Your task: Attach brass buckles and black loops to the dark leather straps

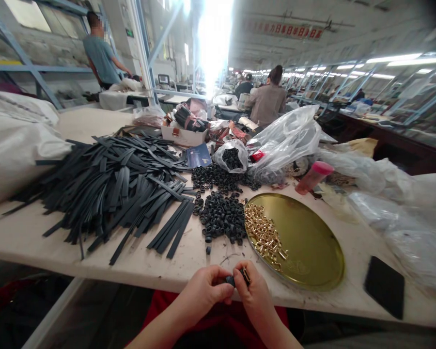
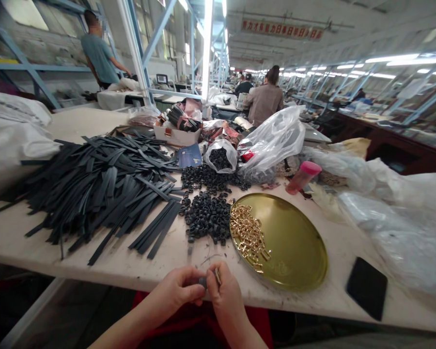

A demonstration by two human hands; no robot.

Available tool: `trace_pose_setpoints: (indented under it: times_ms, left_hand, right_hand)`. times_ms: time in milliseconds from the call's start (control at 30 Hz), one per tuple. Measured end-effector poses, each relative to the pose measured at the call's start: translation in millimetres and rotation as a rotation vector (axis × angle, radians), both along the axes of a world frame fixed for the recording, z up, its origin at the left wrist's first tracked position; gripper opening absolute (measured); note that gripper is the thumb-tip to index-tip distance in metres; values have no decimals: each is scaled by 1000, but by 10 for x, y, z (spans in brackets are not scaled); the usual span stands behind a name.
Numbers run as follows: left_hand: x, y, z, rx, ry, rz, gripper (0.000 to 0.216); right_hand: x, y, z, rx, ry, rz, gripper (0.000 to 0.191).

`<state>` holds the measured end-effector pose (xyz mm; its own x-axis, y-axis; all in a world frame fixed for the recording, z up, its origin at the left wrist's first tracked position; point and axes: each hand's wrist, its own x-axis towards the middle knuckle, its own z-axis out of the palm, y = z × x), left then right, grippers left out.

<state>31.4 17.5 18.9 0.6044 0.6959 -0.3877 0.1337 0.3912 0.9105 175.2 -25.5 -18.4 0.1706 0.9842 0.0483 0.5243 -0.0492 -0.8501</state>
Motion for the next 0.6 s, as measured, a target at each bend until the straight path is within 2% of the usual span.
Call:
trace_pose_setpoints:
  times_ms: [167,300,433,600]
  left_hand:
    - [57,82,-122,-82,0,29,18]
    - [84,134,-241,-160,-2,68,19]
    - [39,205,-262,-107,31,3,28]
    - [66,256,-235,11,152,-47,25]
  right_hand:
    - [-105,94,-133,13,60,-115,25]
    - [-156,117,-209,-30,133,-100,27]
    - [-87,126,-213,-60,209,-7,31]
    - [-54,175,-231,-64,231,-6,34]
